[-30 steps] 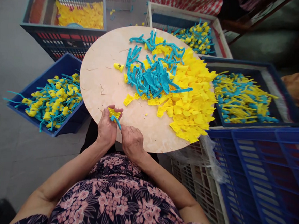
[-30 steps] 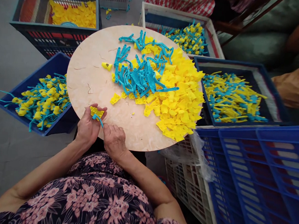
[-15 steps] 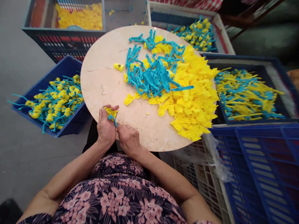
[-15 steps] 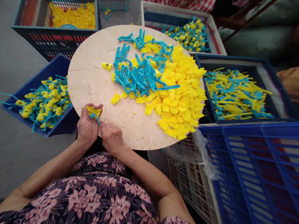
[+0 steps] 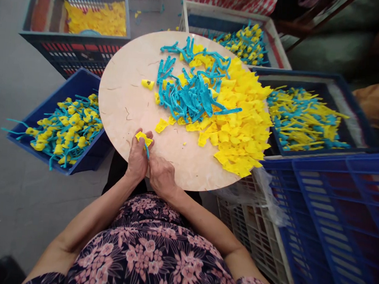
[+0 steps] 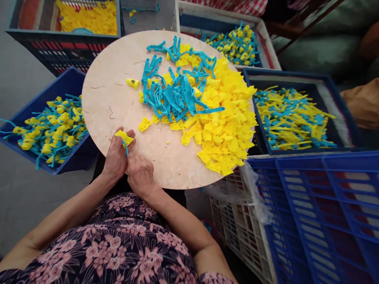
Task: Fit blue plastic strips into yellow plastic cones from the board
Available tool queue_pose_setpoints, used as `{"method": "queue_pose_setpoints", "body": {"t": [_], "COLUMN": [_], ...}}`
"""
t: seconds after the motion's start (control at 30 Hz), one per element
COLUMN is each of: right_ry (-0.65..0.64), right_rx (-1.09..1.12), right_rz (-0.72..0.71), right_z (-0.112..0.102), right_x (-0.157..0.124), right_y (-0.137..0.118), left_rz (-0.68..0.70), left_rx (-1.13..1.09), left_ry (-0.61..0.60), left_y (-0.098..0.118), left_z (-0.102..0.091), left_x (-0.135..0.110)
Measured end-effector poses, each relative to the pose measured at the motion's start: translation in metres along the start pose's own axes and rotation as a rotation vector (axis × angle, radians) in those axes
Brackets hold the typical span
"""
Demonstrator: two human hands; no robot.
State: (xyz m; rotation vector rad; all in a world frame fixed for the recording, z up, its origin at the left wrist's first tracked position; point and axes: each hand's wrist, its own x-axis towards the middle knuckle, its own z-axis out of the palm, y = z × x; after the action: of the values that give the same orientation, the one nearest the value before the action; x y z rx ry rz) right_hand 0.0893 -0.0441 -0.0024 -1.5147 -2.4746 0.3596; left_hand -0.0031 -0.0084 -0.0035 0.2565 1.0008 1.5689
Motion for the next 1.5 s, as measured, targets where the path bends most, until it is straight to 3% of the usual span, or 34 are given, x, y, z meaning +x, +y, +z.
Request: {"method": "queue_pose_setpoints", "body": {"t": [0.3, 0.7, 0.93, 1.07, 1.27, 1.4, 1.5], "right_ry": [0.044, -0.013, -0.033, -0.037, -0.073, -0.107, -0.104], "right_rx": [0.020, 0.123, 0.221, 0.272, 0.292, 0.335, 0.398], "right_rz": [0.027, 0.101, 0.154, 0.172, 0.150, 0.151, 0.140], "right_z": [0.016, -0.005, -0.022, -0.030, -0.025, -0.019, -0.020], "right_x": [-0.011, 0.000, 0.004, 0.003, 0.002, 0.002, 0.003], "right_y": [0.012, 0.007, 0.012, 0.014, 0.007, 0.009, 0.014], "left_rz": [-0.104, -0.153, -0.131, -0.116, -0.068, -0.166, -0.225], "left_rx": [0.045, 0.004, 0.009, 0.022, 0.109, -0.009, -0.049], "left_ry": [-0.130, -0.031, -0.107, -0.073, -0.044, -0.117, -0.081], "left_y": [-0.004, -0.012, -0.005, -0.005, -0.004, 0.000, 0.002], "left_z": [-0.006, -0.008, -0.005, -0.006, -0.003, -0.003, -0.004], "left_x": [0.000, 0.006, 0.001, -0.002, 0.000, 0.002, 0.003]}}
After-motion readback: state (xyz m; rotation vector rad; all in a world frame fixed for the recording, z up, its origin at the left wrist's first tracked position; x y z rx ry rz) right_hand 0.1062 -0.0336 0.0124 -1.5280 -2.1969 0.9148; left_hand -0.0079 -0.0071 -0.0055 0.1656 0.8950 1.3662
